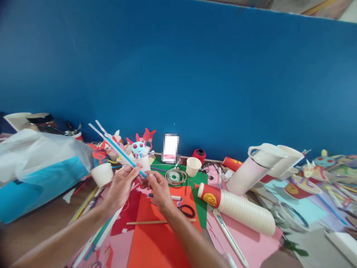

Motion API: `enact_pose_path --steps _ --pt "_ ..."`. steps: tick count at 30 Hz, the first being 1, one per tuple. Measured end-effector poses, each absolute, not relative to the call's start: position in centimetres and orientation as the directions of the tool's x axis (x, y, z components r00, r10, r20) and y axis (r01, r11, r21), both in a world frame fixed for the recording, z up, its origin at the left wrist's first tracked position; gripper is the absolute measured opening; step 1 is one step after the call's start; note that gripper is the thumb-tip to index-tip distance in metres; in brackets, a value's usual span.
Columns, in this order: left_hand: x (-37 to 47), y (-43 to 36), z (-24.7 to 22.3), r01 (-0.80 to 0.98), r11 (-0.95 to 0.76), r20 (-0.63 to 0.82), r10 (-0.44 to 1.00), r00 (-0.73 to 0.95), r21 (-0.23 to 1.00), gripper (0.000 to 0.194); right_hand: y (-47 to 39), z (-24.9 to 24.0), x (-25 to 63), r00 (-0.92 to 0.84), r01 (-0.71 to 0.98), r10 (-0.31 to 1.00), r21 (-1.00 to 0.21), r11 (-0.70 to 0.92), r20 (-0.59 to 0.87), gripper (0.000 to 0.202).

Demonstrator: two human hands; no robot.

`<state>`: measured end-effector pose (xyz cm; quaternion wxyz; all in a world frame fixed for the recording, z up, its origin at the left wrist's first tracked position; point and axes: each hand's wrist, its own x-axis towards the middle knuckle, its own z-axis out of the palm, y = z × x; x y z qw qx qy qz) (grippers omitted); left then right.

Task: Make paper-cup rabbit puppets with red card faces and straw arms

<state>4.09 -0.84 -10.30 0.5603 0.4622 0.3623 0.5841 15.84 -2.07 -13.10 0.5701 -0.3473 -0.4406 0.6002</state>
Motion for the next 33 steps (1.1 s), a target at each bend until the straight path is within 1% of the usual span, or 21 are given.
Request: enact_pose_path --steps 3,8,13,17,19,21,23,26,29,31,33 --pt "4.3 -1.1 -10.5 -0.267 -0.170 0.176 0.984 -0.003 0.949 0.015 -2.3 -12.9 15.5 -0.030 -0.382 0.998 -0.923 0.039 0.054 0.027" --pt "4.7 -1.2 -11.2 -0.241 -0.168 0.150 0.985 -0.091 0.956 0.018 -2.2 -13.4 15.3 0.064 -0.407 0.996 -0.910 0.082 0.061 0.021" --pt "5.2 -1.0 -12.3 -0.255 -0.129 0.107 0.989 -0.099 0.958 0.022 -1.8 -14.6 15.2 0.072 -0.485 0.997 -0.873 0.059 0.028 0.019" --pt "5.3 -1.1 -12.3 -0.287 -0.096 0.080 0.995 -0.068 0.953 0.024 -1.2 -14.4 15.7 0.039 -0.479 0.998 -0.876 0.055 0.041 0.018" --pt "5.2 -1.3 -11.6 -0.287 -0.083 0.087 0.996 -0.001 0.954 0.029 -0.7 -13.8 16.7 0.004 -0.457 0.999 -0.889 0.041 0.044 0.020" --pt "5.0 -1.5 -10.7 -0.265 -0.061 0.091 0.990 0.105 0.962 0.033 -0.1 -12.9 18.5 -0.040 -0.428 0.998 -0.903 0.022 0.043 0.022" --pt "4.6 -1.5 -10.1 -0.225 -0.001 0.054 0.972 0.230 0.974 0.030 0.4 -11.9 20.8 -0.076 -0.397 0.996 -0.918 0.015 0.049 0.023" --pt "4.1 -1.1 -9.9 -0.216 0.188 -0.087 0.910 0.404 0.958 0.025 0.8 -10.6 24.4 -0.175 -0.319 0.982 -0.948 0.009 0.068 0.024" --pt "3.8 -0.8 -10.2 -0.231 0.396 -0.217 0.807 0.550 0.889 0.025 0.5 -9.6 26.8 -0.322 -0.189 0.946 -0.982 -0.021 0.042 0.022" --pt "3.9 -0.8 -10.5 -0.185 0.492 -0.283 0.725 0.629 0.851 0.029 0.2 -9.2 27.4 -0.418 -0.082 0.909 -0.996 -0.033 0.005 0.018" --pt "4.0 -1.0 -10.8 -0.117 0.545 -0.336 0.657 0.675 0.830 0.034 -0.2 -8.8 27.2 -0.508 0.065 0.861 -0.998 0.001 -0.032 0.016"
